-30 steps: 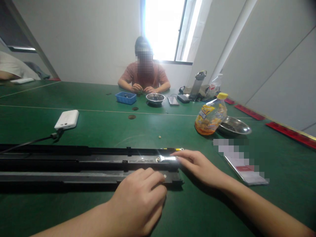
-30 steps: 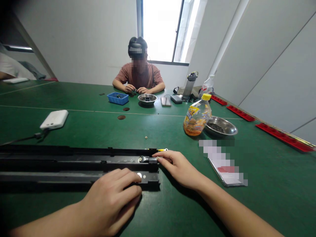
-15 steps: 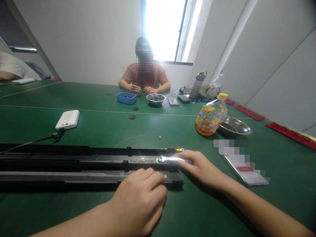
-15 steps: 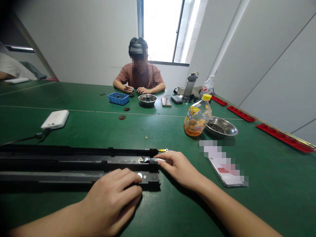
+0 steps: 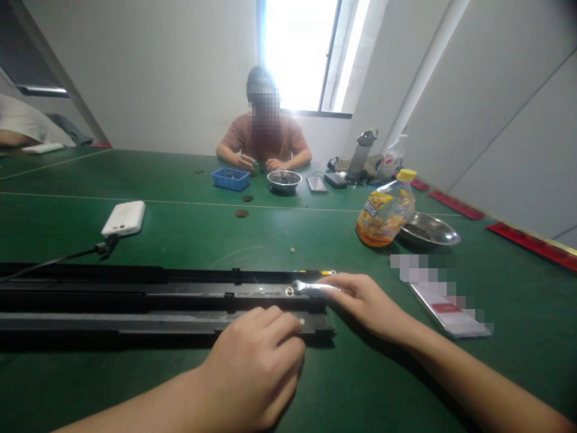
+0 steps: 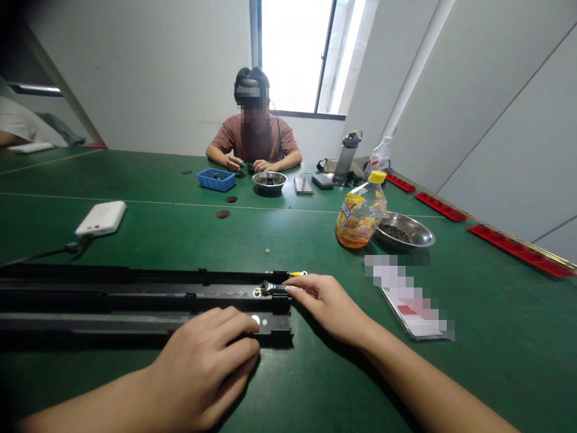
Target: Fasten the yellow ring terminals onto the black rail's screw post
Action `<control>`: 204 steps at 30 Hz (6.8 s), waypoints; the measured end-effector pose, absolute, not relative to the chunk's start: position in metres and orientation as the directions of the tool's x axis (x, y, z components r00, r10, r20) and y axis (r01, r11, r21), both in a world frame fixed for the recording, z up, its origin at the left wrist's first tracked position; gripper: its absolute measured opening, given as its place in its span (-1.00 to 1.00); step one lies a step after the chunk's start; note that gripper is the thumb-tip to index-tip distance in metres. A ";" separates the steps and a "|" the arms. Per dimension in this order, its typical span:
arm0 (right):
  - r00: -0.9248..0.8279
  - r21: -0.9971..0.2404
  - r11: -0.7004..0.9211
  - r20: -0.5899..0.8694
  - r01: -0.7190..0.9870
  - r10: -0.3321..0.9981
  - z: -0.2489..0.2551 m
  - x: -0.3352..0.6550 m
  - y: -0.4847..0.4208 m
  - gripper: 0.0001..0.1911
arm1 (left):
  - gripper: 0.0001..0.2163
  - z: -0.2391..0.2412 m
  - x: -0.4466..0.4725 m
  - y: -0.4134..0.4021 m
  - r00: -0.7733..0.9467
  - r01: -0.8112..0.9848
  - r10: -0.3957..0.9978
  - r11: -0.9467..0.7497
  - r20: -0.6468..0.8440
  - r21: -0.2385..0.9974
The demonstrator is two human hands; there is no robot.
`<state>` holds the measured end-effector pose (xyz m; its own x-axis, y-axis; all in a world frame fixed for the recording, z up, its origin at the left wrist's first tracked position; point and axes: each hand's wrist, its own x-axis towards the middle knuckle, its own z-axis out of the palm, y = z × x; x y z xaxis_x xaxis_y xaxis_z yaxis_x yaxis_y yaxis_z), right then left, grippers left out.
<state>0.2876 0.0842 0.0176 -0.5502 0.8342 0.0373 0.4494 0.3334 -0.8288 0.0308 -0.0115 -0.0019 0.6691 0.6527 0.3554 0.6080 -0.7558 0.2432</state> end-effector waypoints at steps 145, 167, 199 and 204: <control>-0.598 -0.700 0.525 0.172 0.485 0.783 0.060 0.259 0.115 -0.81 | -0.91 0.001 0.028 -0.012 0.669 0.623 0.661 -0.748 0.338 0.229; -0.553 -0.758 0.409 0.077 0.507 0.829 0.053 0.268 0.101 -0.77 | -0.92 0.001 0.027 -0.013 0.663 0.631 0.666 -0.743 0.342 0.224; -0.538 -0.939 -0.151 -0.304 0.310 0.786 0.086 0.222 0.059 -0.42 | -0.94 -0.003 0.026 -0.013 0.646 0.625 0.647 -0.753 0.404 0.207; -0.493 -0.971 -0.151 -0.223 0.183 0.841 0.087 0.210 0.059 -0.40 | -0.92 -0.004 0.026 -0.013 0.645 0.615 0.647 -0.756 0.407 0.227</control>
<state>0.2101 0.0589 0.0869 -0.4933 0.8407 -0.2234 0.1830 -0.1508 -0.9715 0.0259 -0.0133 -0.0042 0.6449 0.6468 0.4071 0.6146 -0.7555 0.2269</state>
